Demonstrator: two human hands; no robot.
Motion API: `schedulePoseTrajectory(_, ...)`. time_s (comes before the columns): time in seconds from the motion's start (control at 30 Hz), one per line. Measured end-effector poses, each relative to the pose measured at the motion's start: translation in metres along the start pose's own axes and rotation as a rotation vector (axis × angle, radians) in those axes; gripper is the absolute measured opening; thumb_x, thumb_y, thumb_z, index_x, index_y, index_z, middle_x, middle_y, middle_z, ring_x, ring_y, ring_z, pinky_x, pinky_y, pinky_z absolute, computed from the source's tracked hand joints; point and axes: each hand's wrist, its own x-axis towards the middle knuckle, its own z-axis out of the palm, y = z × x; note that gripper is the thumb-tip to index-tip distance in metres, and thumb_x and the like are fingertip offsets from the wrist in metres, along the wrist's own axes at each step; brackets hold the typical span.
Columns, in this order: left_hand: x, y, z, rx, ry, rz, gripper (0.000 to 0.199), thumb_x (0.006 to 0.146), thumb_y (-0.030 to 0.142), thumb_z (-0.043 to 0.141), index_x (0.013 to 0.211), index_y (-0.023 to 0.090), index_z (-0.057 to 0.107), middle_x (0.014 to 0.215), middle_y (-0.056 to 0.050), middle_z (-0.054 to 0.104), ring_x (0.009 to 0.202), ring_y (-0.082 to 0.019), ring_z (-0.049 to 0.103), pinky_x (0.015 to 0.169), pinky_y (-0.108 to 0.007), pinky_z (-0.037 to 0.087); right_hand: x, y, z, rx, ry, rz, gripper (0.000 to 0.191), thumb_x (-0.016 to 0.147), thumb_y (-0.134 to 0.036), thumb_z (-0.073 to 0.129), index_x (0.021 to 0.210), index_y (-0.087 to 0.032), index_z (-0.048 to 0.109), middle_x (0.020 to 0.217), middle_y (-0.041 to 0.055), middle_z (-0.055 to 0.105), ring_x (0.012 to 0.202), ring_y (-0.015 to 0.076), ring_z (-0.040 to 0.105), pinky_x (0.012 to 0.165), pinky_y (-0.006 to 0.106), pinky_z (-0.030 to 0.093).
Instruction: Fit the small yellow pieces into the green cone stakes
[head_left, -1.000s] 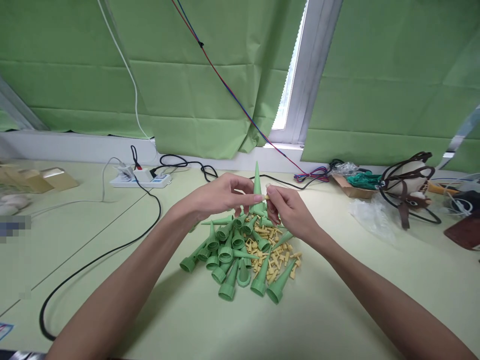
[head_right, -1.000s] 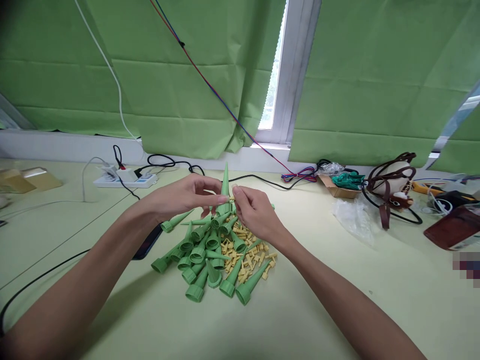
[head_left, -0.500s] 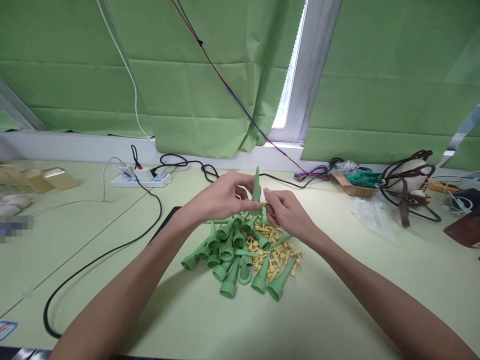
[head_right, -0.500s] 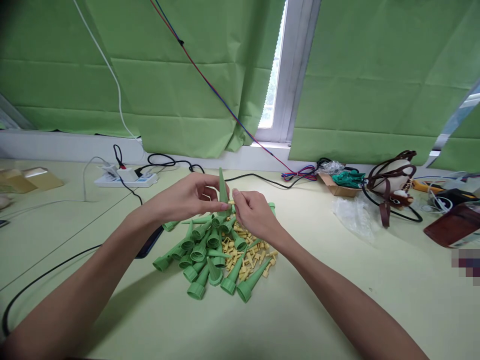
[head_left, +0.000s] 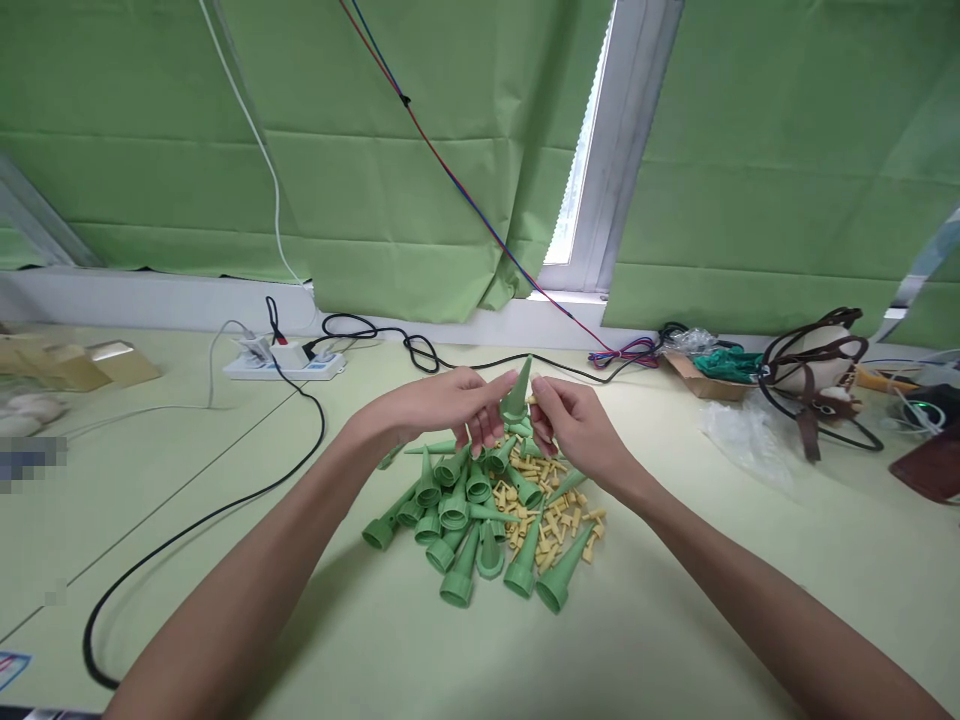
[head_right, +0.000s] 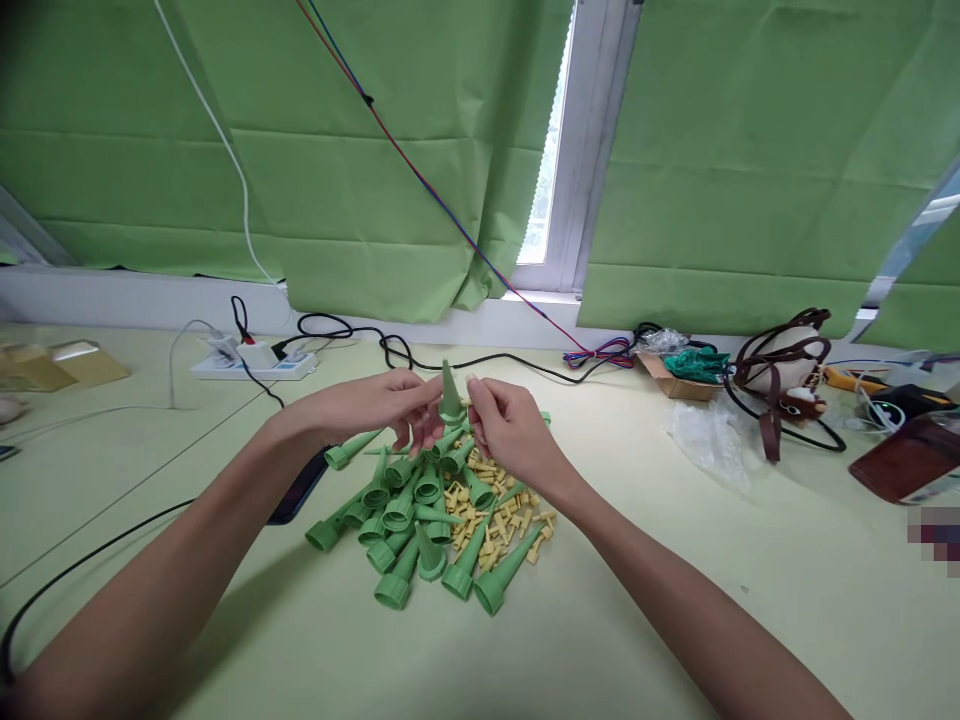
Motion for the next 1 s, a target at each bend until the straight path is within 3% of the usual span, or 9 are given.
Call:
schedulePoseTrajectory(0.07, 0.001, -0.001, 0.0, -0.036, -0.047, -0.016, 0.062, 0.085, 0.068, 0.047, 0.066, 0.013, 0.066, 0.071, -0.01, 0.069, 0.058, -0.016, 0.062, 0.053, -0.025, 0.048, 0.0, 0.003, 0.001, -0.01, -0.01, 0.001, 0.047, 0.093, -0.06, 0.047, 0.067, -0.02, 0.044, 0.052, -0.0066, 0.041, 0.039, 0.0076, 0.042, 0.039, 0.021, 0.036)
schedulePoseTrajectory(0.27, 0.002, -0.001, -0.002, -0.055, -0.045, -0.004, 0.052, 0.081, 0.064, 0.056, 0.07, 0.014, 0.064, 0.072, -0.007, 0.066, 0.064, -0.016, 0.063, 0.054, -0.025, 0.047, -0.001, 0.007, 0.001, -0.041, -0.017, 0.009, 0.047, 0.093, -0.06, 0.045, 0.067, -0.022, 0.043, 0.051, -0.0069, 0.04, 0.038, 0.0087, 0.042, 0.039, 0.022, 0.036)
schedulePoseTrajectory(0.47, 0.003, -0.005, 0.001, 0.087, 0.09, 0.088, 0.041, 0.078, 0.057, 0.066, 0.073, 0.017, 0.056, 0.061, 0.0, 0.059, 0.056, -0.015, 0.058, 0.051, -0.024, 0.044, -0.001, 0.008, 0.003, -0.119, 0.016, 0.001, 0.052, 0.094, -0.06, 0.043, 0.06, -0.022, 0.04, 0.046, -0.0061, 0.038, 0.037, 0.0095, 0.041, 0.04, 0.024, 0.035)
schedulePoseTrajectory(0.73, 0.001, -0.001, 0.015, 0.132, 0.299, 0.186, 0.039, 0.073, 0.045, 0.075, 0.076, 0.02, 0.045, 0.065, 0.003, 0.053, 0.052, -0.011, 0.048, 0.044, -0.021, 0.034, 0.0, 0.013, 0.005, 0.004, 0.033, 0.102, 0.055, 0.091, -0.061, 0.047, 0.054, -0.023, 0.033, 0.039, -0.0076, 0.033, 0.032, 0.0084, 0.035, 0.035, 0.024, 0.03)
schedulePoseTrajectory(0.87, 0.005, 0.002, 0.024, 0.001, 0.33, 0.221, 0.04, 0.077, 0.047, 0.072, 0.078, 0.021, 0.042, 0.067, 0.003, 0.053, 0.055, -0.011, 0.052, 0.045, -0.021, 0.036, 0.002, 0.011, 0.002, 0.069, 0.075, 0.12, 0.055, 0.089, -0.061, 0.05, 0.054, -0.023, 0.034, 0.038, -0.0083, 0.032, 0.03, 0.0081, 0.035, 0.034, 0.023, 0.03)
schedulePoseTrajectory(1.0, 0.017, 0.0, 0.033, -0.171, 0.341, 0.245, 0.044, 0.087, 0.061, 0.054, 0.074, 0.02, 0.043, 0.059, 0.004, 0.049, 0.046, -0.01, 0.048, 0.043, -0.022, 0.036, 0.005, 0.011, -0.004, 0.036, 0.147, 0.084, 0.054, 0.089, -0.061, 0.05, 0.056, -0.021, 0.039, 0.041, -0.008, 0.035, 0.032, 0.0077, 0.039, 0.035, 0.021, 0.031)
